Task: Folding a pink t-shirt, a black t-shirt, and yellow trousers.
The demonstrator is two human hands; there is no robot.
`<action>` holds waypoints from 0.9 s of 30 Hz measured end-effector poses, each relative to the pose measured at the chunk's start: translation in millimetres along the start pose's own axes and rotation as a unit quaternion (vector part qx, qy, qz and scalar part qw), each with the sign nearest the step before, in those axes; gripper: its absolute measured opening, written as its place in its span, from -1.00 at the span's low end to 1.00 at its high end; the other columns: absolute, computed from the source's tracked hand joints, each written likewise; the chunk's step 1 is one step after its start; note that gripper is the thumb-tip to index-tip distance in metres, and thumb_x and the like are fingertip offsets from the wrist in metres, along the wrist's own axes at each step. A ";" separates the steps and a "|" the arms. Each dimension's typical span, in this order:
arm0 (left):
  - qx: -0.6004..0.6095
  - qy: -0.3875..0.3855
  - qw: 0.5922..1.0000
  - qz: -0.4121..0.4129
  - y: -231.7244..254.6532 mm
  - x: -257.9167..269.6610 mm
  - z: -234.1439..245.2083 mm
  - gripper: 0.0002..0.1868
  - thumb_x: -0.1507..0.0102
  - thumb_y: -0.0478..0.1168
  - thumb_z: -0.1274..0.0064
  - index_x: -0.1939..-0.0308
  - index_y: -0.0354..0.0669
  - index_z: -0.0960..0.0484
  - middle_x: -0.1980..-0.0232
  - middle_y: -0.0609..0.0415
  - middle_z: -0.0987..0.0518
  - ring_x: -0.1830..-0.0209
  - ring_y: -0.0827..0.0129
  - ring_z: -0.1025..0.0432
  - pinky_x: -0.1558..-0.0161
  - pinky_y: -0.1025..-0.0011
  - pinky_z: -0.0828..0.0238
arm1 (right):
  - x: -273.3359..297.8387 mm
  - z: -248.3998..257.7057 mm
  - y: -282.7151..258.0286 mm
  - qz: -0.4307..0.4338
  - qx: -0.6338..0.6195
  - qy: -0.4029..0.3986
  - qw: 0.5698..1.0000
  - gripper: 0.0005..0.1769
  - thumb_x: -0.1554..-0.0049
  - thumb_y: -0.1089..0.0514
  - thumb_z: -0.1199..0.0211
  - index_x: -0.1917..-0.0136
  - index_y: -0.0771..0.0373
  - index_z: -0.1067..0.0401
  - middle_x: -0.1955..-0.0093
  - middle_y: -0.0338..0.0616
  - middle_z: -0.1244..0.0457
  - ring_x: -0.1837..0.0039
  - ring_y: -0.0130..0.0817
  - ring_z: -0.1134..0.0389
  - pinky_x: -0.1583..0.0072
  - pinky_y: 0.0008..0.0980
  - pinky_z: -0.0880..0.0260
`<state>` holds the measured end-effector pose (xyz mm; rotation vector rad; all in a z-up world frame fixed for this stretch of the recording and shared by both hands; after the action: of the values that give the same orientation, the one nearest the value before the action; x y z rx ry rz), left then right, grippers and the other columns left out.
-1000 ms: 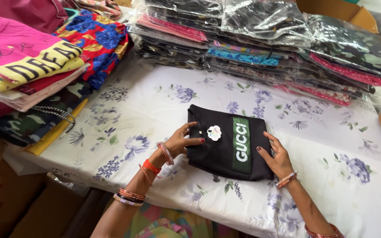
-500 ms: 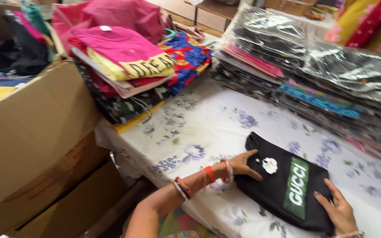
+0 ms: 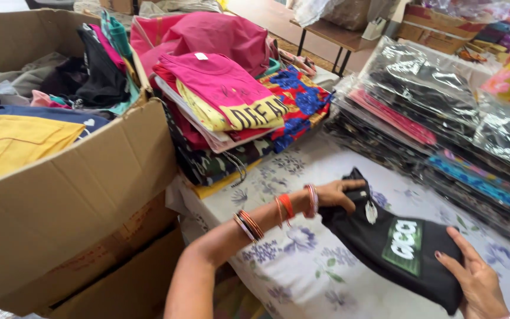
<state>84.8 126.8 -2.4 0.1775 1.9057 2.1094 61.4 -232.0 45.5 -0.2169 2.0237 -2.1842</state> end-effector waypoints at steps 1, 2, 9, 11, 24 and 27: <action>-0.010 -0.003 1.000 -0.021 9.9 0.8 25.1 0.03 0.06 -0.30 -0.25 -0.53 -0.20 -0.28 -0.24 -0.04 -0.55 -0.09 0.33 -0.47 -0.09 0.46 -0.45 | -6.9 -20.8 -12.3 0.011 -0.015 -0.007 1.000 -0.21 -0.03 0.46 -0.21 -0.54 0.27 -0.27 -0.65 -0.10 -0.09 -0.58 -0.36 -0.12 -0.46 -0.36 -0.13; -0.011 0.001 1.000 -0.023 21.3 0.7 59.1 0.03 0.06 -0.30 -0.25 -0.53 -0.20 -0.28 -0.24 -0.04 -0.55 -0.09 0.33 -0.47 -0.09 0.46 -0.45 | -15.3 -43.3 -26.3 0.014 -0.015 -0.011 1.000 -0.21 -0.03 0.46 -0.21 -0.54 0.27 -0.27 -0.65 -0.10 -0.09 -0.58 -0.36 -0.12 -0.46 -0.36 -0.13; -0.257 0.046 0.961 -0.095 179.1 63.6 256.1 -0.01 0.05 -0.27 -0.24 -0.50 -0.17 -0.30 -0.53 -0.05 -0.34 -0.47 0.25 -0.28 -0.38 0.50 -0.22 | -58.4 -220.7 -134.7 0.094 -0.161 -0.119 0.975 -0.24 -0.11 0.41 -0.19 -0.57 0.25 -0.20 -0.51 -0.14 -0.18 -0.40 -0.40 -0.26 -0.37 -0.36 -0.31; -0.331 0.061 0.939 -0.077 229.7 81.8 302.7 -0.02 0.06 -0.25 -0.25 -0.49 -0.12 -0.32 -0.49 -0.04 -0.40 -0.42 0.26 -0.34 -0.36 0.52 -0.25 | -78.0 -271.0 -151.5 0.115 -0.186 -0.138 0.966 -0.25 -0.13 0.40 -0.19 -0.58 0.24 -0.18 -0.50 -0.14 -0.19 -0.39 -0.41 -0.28 -0.36 -0.37 -0.34; -0.578 0.338 0.570 0.476 199.6 132.9 500.3 -0.38 -0.17 0.01 -0.32 -0.32 0.07 -0.60 -0.34 0.09 -0.55 -0.29 0.12 -0.46 -0.16 -0.15 -0.36 | -99.1 -472.1 -107.7 0.016 -0.148 -0.310 0.939 -0.13 -0.13 0.34 -0.22 -0.62 0.16 0.08 -0.25 0.01 -0.27 -0.10 -0.41 -0.42 0.06 -0.38 -0.61; -0.564 0.358 0.540 0.512 206.7 155.0 470.3 -0.35 -0.19 0.09 -0.30 -0.33 0.05 -0.57 -0.36 0.05 -0.54 -0.29 0.12 -0.45 -0.17 -0.14 -0.32 | -108.3 -463.1 -89.4 0.007 -0.105 -0.322 0.941 -0.12 -0.15 0.33 -0.22 -0.64 0.15 0.06 -0.12 0.11 -0.31 0.01 -0.39 -0.39 0.11 -0.40 -0.56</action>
<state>43.6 603.5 240.5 0.1339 -0.1708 4.1802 68.1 249.0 99.4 -0.8197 1.8354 -1.5797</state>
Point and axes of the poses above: each hand's wrist, its own x-axis away from the middle knuckle, its own z-axis out of the back of the hand, y = z × x, the point moved 1 cm from there along -x, towards the middle knuckle
